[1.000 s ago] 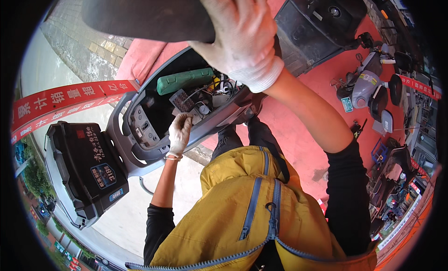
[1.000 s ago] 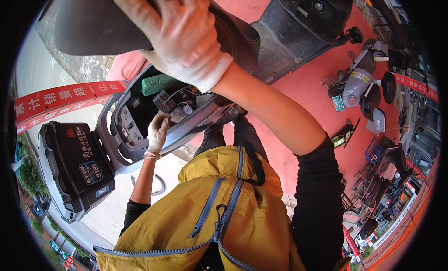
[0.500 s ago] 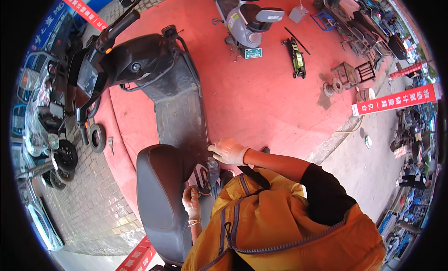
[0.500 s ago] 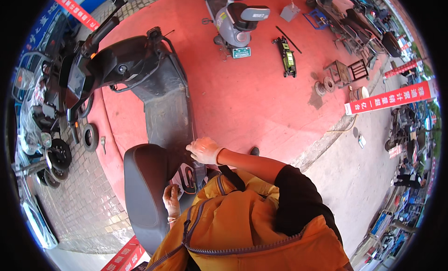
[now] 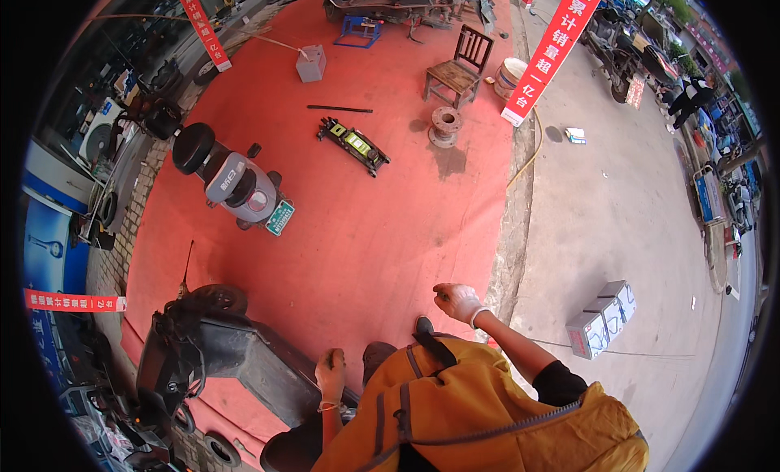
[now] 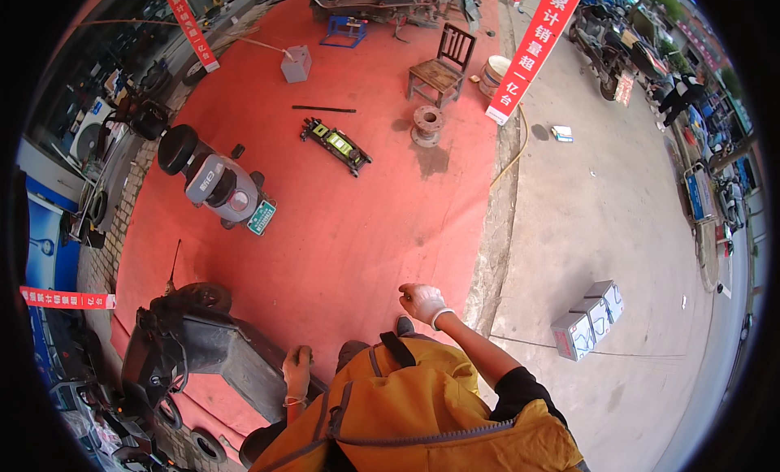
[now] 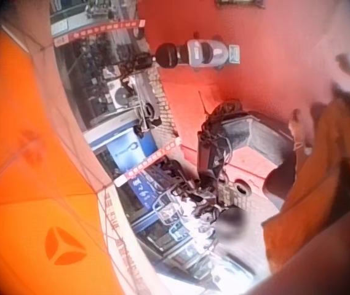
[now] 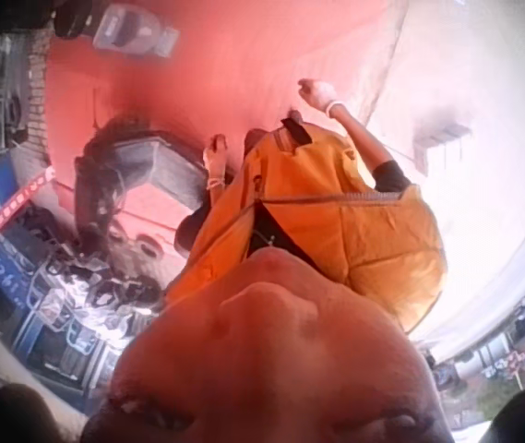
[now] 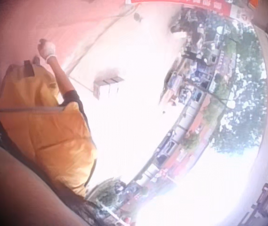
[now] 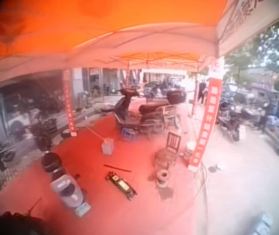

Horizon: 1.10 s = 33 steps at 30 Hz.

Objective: The person opens a scooter's under-seat compartment, removes a small cylindrical part, and walks to a workbench. They then return to the scooter and use a screwdriver to remove a bolt and a cylindrical component from the handlebar area. The person inspects the removed part and walks back toward the workbench.

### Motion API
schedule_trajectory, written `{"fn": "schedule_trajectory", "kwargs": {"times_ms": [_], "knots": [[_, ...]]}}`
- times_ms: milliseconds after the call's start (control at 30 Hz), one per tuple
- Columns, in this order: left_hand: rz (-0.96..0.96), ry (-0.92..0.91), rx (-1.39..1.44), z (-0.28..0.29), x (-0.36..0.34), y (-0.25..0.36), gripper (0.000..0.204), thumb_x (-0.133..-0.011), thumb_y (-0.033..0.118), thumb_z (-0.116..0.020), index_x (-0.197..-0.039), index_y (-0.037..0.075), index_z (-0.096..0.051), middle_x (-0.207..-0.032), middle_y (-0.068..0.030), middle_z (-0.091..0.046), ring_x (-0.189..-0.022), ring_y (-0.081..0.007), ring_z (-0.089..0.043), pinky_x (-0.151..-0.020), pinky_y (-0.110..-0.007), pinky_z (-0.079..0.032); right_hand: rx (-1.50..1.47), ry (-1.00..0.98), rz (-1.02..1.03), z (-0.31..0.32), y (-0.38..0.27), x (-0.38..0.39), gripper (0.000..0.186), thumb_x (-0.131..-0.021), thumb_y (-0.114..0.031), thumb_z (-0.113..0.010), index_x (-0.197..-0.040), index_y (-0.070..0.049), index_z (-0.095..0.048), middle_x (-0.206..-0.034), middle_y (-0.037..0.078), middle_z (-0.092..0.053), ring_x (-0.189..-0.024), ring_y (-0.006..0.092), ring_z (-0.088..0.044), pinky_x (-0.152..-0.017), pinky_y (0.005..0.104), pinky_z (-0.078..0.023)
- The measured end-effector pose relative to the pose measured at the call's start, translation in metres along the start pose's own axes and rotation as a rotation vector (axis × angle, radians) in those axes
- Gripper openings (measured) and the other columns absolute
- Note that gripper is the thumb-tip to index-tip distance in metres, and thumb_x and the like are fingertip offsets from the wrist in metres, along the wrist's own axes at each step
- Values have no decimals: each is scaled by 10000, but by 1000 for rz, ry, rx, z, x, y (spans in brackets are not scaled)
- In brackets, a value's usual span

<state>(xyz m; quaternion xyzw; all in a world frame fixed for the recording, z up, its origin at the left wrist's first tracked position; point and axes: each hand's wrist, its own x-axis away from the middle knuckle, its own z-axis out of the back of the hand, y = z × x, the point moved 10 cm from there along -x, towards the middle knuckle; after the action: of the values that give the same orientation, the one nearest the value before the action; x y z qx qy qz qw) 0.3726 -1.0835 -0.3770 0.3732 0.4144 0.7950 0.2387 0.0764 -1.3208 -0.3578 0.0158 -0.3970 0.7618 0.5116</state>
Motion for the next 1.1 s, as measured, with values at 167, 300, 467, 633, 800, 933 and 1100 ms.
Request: {"fn": "schedule_trajectory", "kwargs": {"times_ms": [167,300,467,633,800,933,1100], "knots": [[-124,-86,-130,-64,-91,78,286,-885,276,-573,-920,2,-646,-667,-58,-608,-591,-136,-570,-585,-301,-469,-108,162,-24,63,14,-51,326,-838,-274,-513,-1082,-95,-633,-893,136,-673,-845,321,-636,-737,414,-511],[-191,-147,-14,-102,-180,120,251,-890,245,-578,-908,3,-640,-664,-38,-588,-591,-123,-554,-577,-290,-464,-174,182,4,106,28,-127,340,-841,-289,-526,-1084,-77,-633,-902,143,-677,-847,320,-643,-746,400,-514],[-163,-213,-4,-147,-301,178,224,-893,208,-583,-908,-11,-625,-692,-29,-587,-601,-101,-542,-575,-260,-458,-265,356,-50,169,76,-214,304,-819,-261,-542,-1010,-46,-642,-855,133,-668,-788,278,-638,-703,367,-514],[-279,-320,-16,-214,-413,292,190,-896,160,-574,-908,-26,-607,-700,-24,-586,-606,-84,-526,-569,-244,-447,-607,371,-542,187,183,-238,244,-789,-214,-553,-885,-17,-660,-746,101,-654,-671,213,-621,-612,325,-509],[-394,-475,22,-291,-508,398,174,-903,148,-571,-907,-23,-601,-675,2,-546,-589,-60,-483,-538,-229,-414,-880,340,-820,173,293,-258,197,-761,-164,-552,-748,-5,-668,-640,72,-635,-556,168,-600,-518,294,-496],[-404,-468,6,-338,-558,463,174,-904,157,-575,-910,-13,-611,-676,9,-543,-594,-43,-485,-534,-215,-403,-182,20,-424,202,336,-362,120,-769,-88,-549,-705,-44,-640,-659,58,-626,-550,154,-590,-489,292,-476],[-294,-364,-139,-364,-601,519,188,-890,178,-589,-919,-2,-634,-711,-28,-600,-637,-93,-543,-590,-253,-443,-1117,319,-727,316,322,-489,112,-780,-69,-541,-729,-47,-638,-682,38,-623,-556,134,-575,-497,275,-465]]}}
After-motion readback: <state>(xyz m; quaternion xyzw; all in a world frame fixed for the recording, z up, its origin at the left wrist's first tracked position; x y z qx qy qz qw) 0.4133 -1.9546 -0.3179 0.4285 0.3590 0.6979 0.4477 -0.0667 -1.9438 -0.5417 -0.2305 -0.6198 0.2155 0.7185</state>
